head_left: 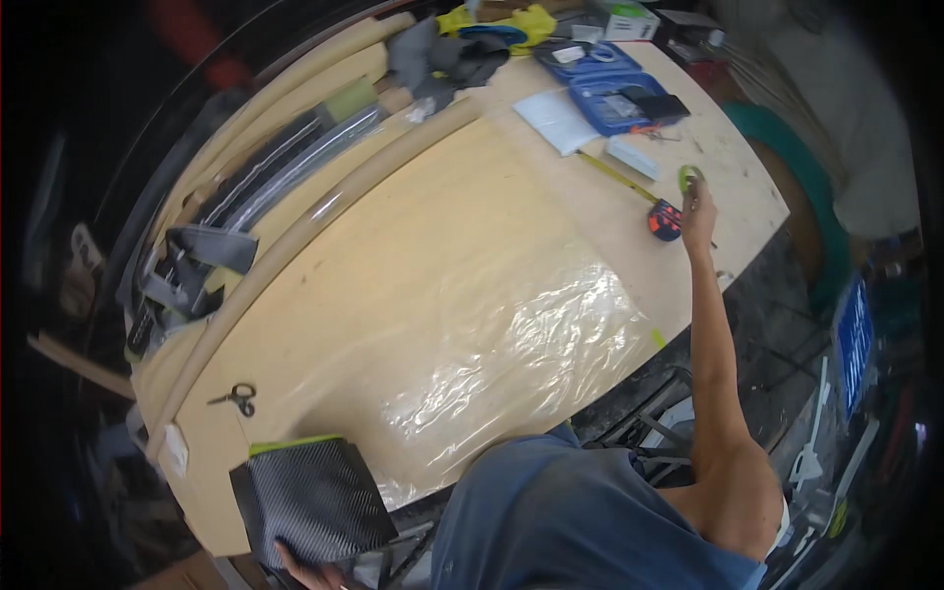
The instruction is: The person measures a strip of carbon fiber on a workbench using a measuring tape, applies tape to mark a line, and cuts the material with shears. They then wipe the surface with a cloth, fold the cut piece, and walk down a set of stairs while holding the material and a phone.
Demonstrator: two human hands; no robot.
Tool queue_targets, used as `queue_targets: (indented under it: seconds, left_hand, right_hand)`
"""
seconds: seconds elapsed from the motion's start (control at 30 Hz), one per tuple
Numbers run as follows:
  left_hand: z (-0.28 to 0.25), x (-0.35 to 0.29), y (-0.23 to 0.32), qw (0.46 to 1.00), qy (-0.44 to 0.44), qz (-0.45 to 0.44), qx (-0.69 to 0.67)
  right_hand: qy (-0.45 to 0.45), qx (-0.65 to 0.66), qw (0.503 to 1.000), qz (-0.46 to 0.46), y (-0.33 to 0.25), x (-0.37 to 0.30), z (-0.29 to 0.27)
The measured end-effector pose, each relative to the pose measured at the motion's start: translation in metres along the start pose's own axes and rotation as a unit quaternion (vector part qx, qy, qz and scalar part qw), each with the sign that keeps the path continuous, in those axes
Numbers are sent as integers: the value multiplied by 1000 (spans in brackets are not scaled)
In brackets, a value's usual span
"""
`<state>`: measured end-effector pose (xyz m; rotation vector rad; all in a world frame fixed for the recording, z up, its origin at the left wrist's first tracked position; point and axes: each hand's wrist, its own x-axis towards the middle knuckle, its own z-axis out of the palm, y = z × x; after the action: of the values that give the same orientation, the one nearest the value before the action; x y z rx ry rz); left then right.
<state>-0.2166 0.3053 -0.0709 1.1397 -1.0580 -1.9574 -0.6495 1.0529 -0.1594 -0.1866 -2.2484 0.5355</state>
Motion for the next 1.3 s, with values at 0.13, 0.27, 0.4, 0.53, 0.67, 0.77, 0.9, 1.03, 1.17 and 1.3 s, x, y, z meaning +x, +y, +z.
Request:
queue_targets:
  seconds: [0.13, 0.27, 0.4, 0.53, 0.67, 0.77, 0.9, 1.03, 1.17, 1.3]
  left_hand:
    - [25, -6, 5, 991, 131, 6, 23]
    - [13, 8, 9, 993, 17, 40, -108]
    - [-14, -18, 25, 986, 94, 92, -107]
    - [-50, -35, 28, 973, 157, 132, -102]
    - [-71, -36, 27, 968, 159, 163, -105]
    - [-96, -25, 28, 962, 170, 188, -98]
    - [-117, -9, 32, 968, 143, 187, -90]
    - [-97, 3, 44, 961, 253, 106, 24]
    - [9, -18, 72, 977, 153, 121, 88]
    - [59, -69, 70, 983, 32, 129, 125]
  right_hand:
    - [-87, -97, 984, -122, -52, -44, 63]
    - [-231, 234, 940, -95, -230, -110, 120]
    - [-461, 401, 776, -158, -502, -206, 163]
    - [-531, 415, 684, -279, -708, -295, 202]
    - [-452, 325, 743, -371, -822, -364, 239]
    - [-464, 202, 758, -412, -849, -391, 267]
    - [-603, 176, 676, -386, -854, -380, 279]
    - [-617, 301, 677, -266, -804, -348, 256]
    - [-567, 504, 634, -149, -684, -277, 200]
    - [-629, 540, 549, 108, -490, -171, 44]
